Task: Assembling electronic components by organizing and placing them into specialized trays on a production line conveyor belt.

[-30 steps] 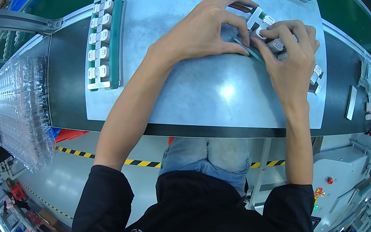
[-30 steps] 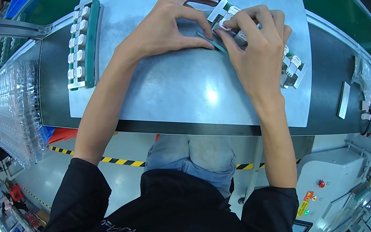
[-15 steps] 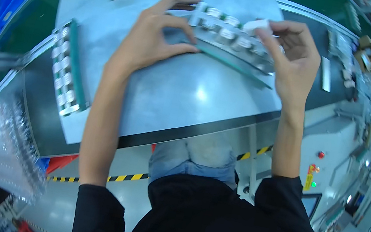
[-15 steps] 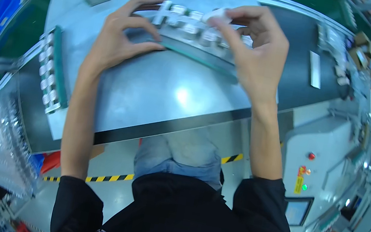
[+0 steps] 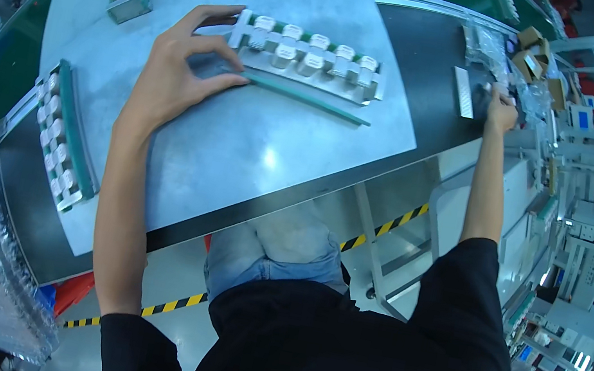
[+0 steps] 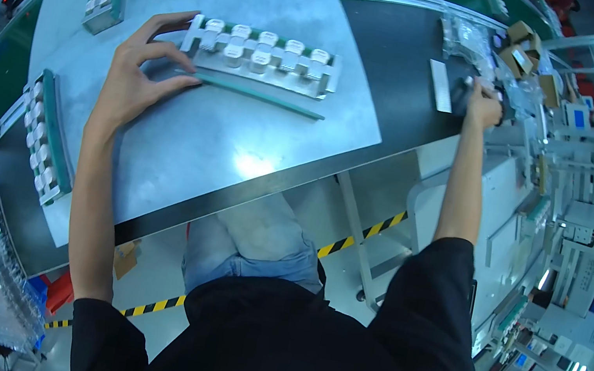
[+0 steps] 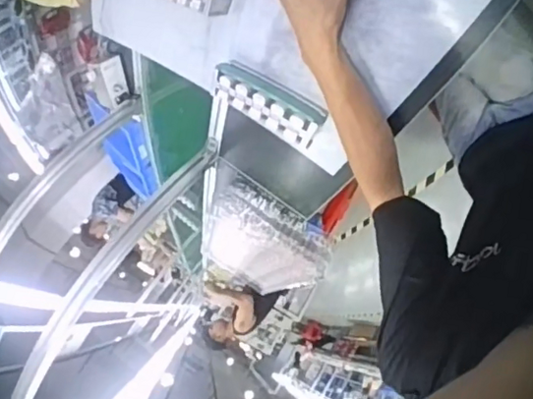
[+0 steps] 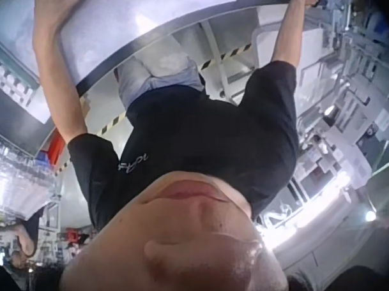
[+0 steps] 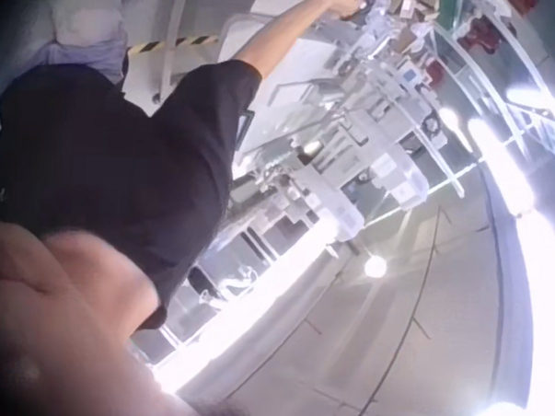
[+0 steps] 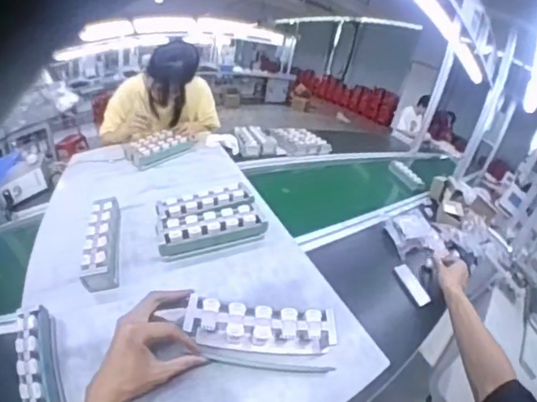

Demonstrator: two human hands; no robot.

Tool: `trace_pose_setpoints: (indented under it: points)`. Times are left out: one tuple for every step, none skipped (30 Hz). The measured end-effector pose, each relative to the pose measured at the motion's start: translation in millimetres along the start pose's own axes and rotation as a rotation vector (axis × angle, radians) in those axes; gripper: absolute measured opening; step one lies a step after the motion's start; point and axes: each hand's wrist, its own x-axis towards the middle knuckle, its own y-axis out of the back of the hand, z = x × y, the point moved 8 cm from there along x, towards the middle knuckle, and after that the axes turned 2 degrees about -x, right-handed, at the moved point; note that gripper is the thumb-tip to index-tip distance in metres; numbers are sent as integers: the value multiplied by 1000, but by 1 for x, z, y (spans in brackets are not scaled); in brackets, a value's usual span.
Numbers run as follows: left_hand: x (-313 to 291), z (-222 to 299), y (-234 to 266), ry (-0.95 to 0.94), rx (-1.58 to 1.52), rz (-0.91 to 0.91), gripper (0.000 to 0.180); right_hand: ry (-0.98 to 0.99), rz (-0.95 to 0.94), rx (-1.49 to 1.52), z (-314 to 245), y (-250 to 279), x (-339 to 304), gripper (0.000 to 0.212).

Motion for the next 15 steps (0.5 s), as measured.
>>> trace_pose_setpoints:
  points:
    - [2,2,-3,-17,-13,8,21,-4,-11,-134,9,3,13,55]
    - [5,3,-4,-31,-14,15,21,21,17,-177,13,8,19,56]
    - [7,3,-9,-52,-22,27,20,-14,115,-143,15,18,15,57]
    - [6,1,-9,-36,8,23,20,110,167,-56,-3,25,6,49]
    - [2,-2,-6,-15,-4,18,20,230,126,150,-41,28,-25,42]
    - [-3,-3,-1,2,-22,17,20,342,95,355,-89,46,-68,35]
    - [-1,-3,-3,-15,-10,27,21,409,-20,677,-117,61,-96,27]
    - [0,-1,-3,-14,-3,25,21,458,-199,815,-142,72,-130,27]
    - [1,-1,-2,-2,-15,35,20,503,-381,951,-164,85,-167,27]
    - [0,-3,0,11,-28,41,19,716,-456,883,-191,112,-205,29]
    - [-1,-2,1,9,-26,37,19,929,-522,801,-211,134,-241,31]
    - [2,-3,-1,29,-55,43,19,980,-540,828,-219,149,-266,34]
    - [4,-5,-3,50,-82,46,19,1029,-560,857,-226,158,-285,38]
    - [2,-5,-1,52,-74,41,19,1025,-562,867,-231,156,-298,38]
    - [3,-6,-1,38,-51,49,19,956,-520,797,-228,149,-302,41]
